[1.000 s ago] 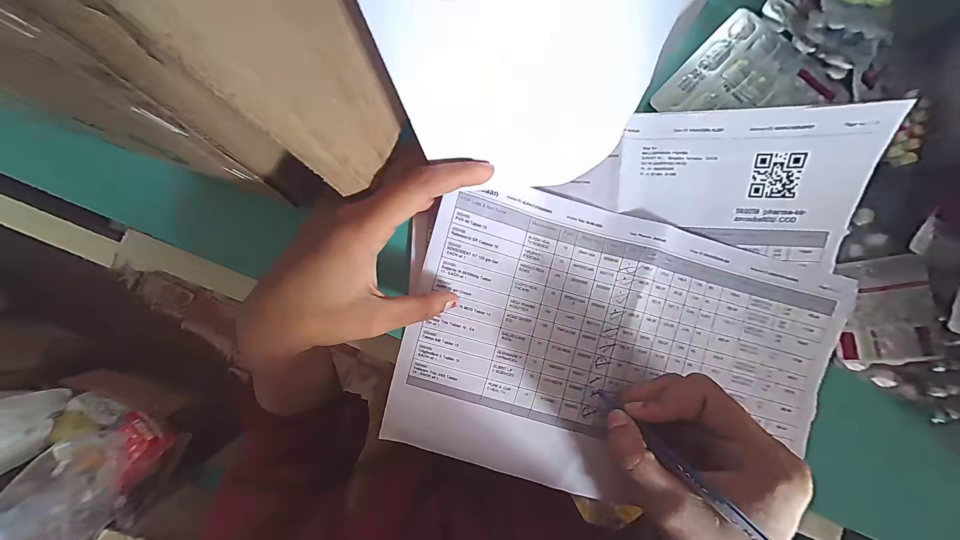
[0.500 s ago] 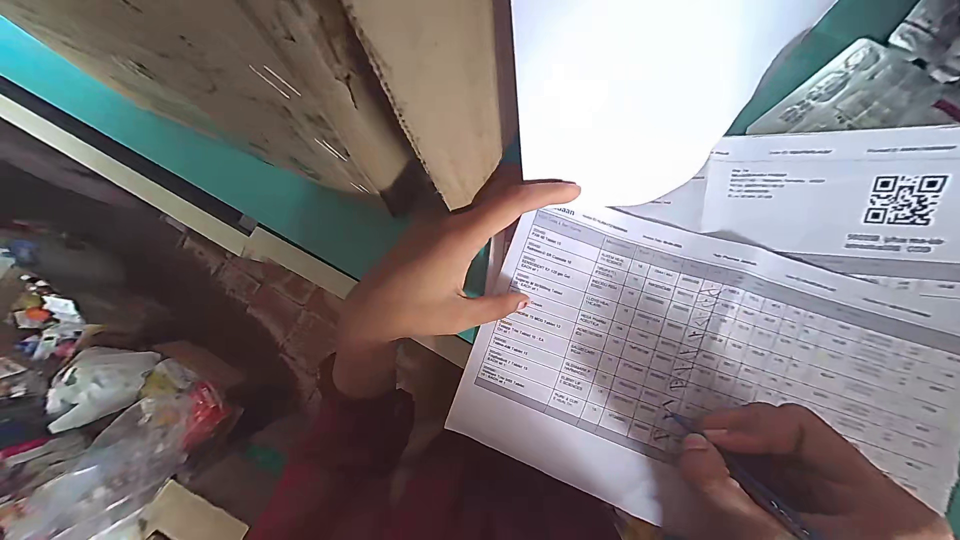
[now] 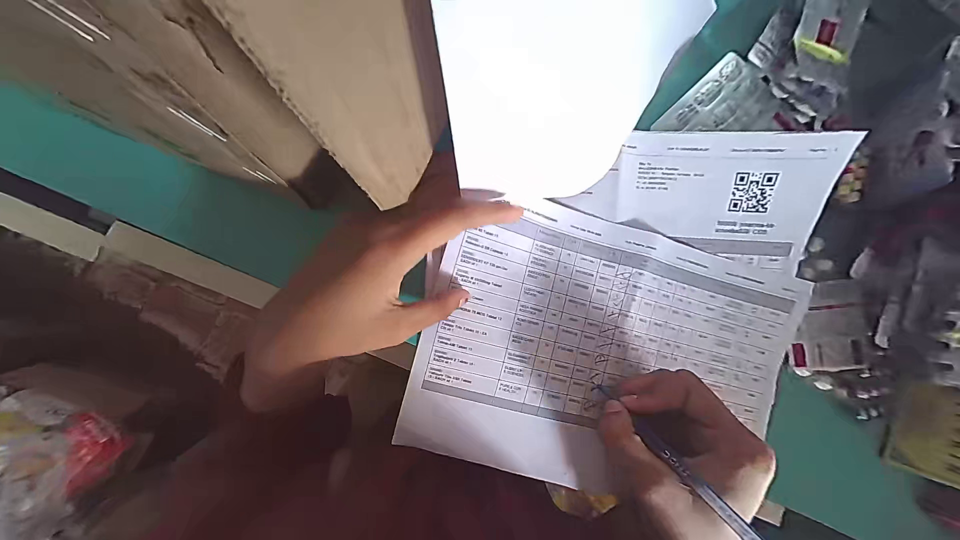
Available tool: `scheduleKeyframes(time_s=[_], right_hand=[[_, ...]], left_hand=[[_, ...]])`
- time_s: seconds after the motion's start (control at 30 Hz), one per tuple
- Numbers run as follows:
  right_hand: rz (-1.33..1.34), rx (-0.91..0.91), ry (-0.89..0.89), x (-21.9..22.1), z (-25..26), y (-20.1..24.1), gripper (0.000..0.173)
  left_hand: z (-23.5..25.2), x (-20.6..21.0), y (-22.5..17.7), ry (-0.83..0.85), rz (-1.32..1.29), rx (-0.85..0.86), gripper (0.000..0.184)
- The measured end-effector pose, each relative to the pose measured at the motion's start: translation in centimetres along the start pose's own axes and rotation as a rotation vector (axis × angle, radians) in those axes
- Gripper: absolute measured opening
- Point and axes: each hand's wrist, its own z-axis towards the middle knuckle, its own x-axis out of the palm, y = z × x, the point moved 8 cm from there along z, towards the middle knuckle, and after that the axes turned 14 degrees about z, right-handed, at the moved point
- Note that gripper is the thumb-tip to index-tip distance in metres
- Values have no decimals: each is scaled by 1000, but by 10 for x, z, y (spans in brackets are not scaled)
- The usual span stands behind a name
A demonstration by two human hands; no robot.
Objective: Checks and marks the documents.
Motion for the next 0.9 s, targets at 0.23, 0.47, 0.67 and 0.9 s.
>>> scheduleKeyframes(time_s=[0.23,0.47,0.67,0.9], right_hand=[[-84,62,-115,6,-7,10,12],[-77,48,-146,8,-10,10,16],[-61,29,-93,3,-4,8,13],[-6,4,-64,0,-5,1,14]], left_hand=[[-3,1,-3,22,51,-47,52],[-3,2,-3,16,42,-32,54],[-2,1,-3,15,35,-46,58],[-3,3,-2,15,41,-17,65]])
